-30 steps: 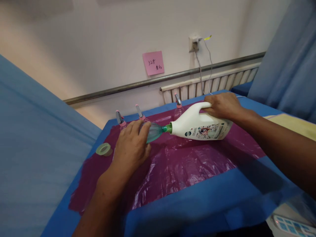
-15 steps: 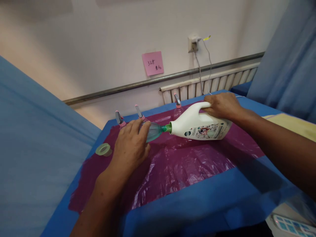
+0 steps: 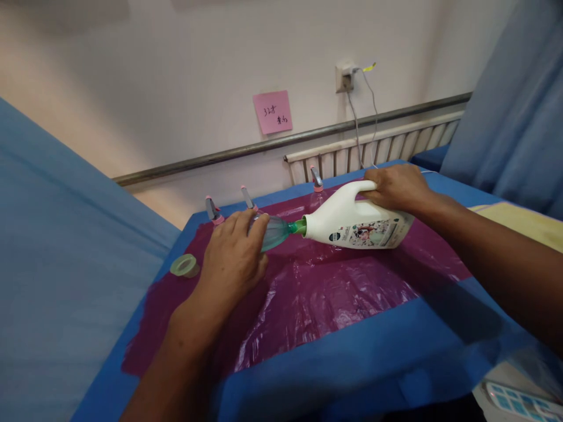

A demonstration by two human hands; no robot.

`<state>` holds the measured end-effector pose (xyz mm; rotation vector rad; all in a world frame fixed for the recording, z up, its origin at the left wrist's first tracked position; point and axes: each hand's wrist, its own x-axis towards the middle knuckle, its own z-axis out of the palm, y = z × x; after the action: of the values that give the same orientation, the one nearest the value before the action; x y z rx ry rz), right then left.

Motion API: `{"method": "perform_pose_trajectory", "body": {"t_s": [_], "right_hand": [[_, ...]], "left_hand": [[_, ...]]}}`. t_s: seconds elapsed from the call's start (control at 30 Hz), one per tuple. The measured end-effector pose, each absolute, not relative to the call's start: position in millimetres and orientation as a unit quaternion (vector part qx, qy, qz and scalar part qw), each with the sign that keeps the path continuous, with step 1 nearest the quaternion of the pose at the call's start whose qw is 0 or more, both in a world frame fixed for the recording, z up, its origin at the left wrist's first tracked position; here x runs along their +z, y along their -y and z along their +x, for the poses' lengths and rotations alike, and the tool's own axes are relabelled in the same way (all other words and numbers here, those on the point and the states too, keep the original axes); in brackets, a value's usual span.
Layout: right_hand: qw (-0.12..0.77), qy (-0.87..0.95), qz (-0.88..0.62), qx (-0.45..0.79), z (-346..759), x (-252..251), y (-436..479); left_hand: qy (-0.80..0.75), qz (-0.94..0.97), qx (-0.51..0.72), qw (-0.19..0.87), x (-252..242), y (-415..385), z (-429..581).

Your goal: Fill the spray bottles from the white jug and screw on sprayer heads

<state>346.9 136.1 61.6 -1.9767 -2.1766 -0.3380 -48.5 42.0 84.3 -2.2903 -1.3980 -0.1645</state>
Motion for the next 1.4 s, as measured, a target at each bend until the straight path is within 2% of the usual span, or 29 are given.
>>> {"method": "perform_pose_trajectory", "body": {"t_s": [1.4], "right_hand": [[0.097,0.723,-0.675,-0.108,349.0,61.7,-137.0]], "left_hand": [[0.498,-0.831,-0.046,0.244,97.0,-45.0,-39.7]]}}
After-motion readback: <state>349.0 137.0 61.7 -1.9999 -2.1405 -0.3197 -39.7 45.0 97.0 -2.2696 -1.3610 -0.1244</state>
